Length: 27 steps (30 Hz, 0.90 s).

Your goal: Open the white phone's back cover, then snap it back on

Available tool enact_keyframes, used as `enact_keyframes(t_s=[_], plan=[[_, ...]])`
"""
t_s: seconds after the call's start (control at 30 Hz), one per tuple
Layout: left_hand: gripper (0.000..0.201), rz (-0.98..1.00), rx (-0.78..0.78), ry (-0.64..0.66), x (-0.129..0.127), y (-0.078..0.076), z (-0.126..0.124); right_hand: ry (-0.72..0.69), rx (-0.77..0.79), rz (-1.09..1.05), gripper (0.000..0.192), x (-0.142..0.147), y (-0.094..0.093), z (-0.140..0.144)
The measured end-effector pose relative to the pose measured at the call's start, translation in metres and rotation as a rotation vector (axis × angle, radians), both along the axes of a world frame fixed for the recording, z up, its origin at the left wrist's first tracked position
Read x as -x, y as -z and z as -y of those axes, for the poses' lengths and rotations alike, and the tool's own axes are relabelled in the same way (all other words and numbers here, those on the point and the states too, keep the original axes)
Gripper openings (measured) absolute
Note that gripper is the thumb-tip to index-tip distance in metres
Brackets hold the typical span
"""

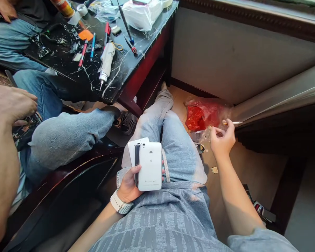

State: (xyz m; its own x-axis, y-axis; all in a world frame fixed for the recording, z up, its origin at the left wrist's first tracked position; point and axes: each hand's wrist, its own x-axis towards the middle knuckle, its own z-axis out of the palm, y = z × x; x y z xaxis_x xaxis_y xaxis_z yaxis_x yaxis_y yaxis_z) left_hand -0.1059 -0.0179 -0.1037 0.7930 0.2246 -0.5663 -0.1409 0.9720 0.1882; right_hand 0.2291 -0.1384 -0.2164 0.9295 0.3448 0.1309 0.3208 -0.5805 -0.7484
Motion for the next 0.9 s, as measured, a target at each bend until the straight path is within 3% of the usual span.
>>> enact_keyframes(t_s=[0.23,0.33,0.4,0.53,0.67,0.8,0.9], plan=[[0.069,-0.113,-0.057,-0.029,0.004,0.013,0.004,-0.515,-0.227,-0.113,0.063,0.110,-0.081,-0.019],[0.076,-0.202,-0.094,-0.068,0.002,0.014,0.006,-0.704,-0.244,-0.242,0.073,0.147,-0.099,-0.023],[0.076,-0.268,-0.133,-0.099,-0.001,0.012,0.005,-0.754,-0.266,-0.358,0.080,0.163,-0.103,-0.024],[0.070,-0.331,-0.180,-0.127,-0.013,0.001,-0.003,-0.653,-0.337,-0.467,0.086,0.175,-0.105,-0.032],[0.068,-0.331,-0.283,-0.129,-0.030,-0.013,-0.025,-0.494,-0.525,-0.508,0.090,0.162,-0.115,-0.050],[0.070,-0.427,-0.514,-0.226,-0.054,-0.030,-0.076,-0.355,-0.661,-0.423,0.087,0.132,-0.127,-0.062],[0.061,-0.520,-0.588,-0.165,-0.078,-0.042,-0.132,-0.260,-0.627,-0.382,0.090,0.110,-0.130,-0.059]])
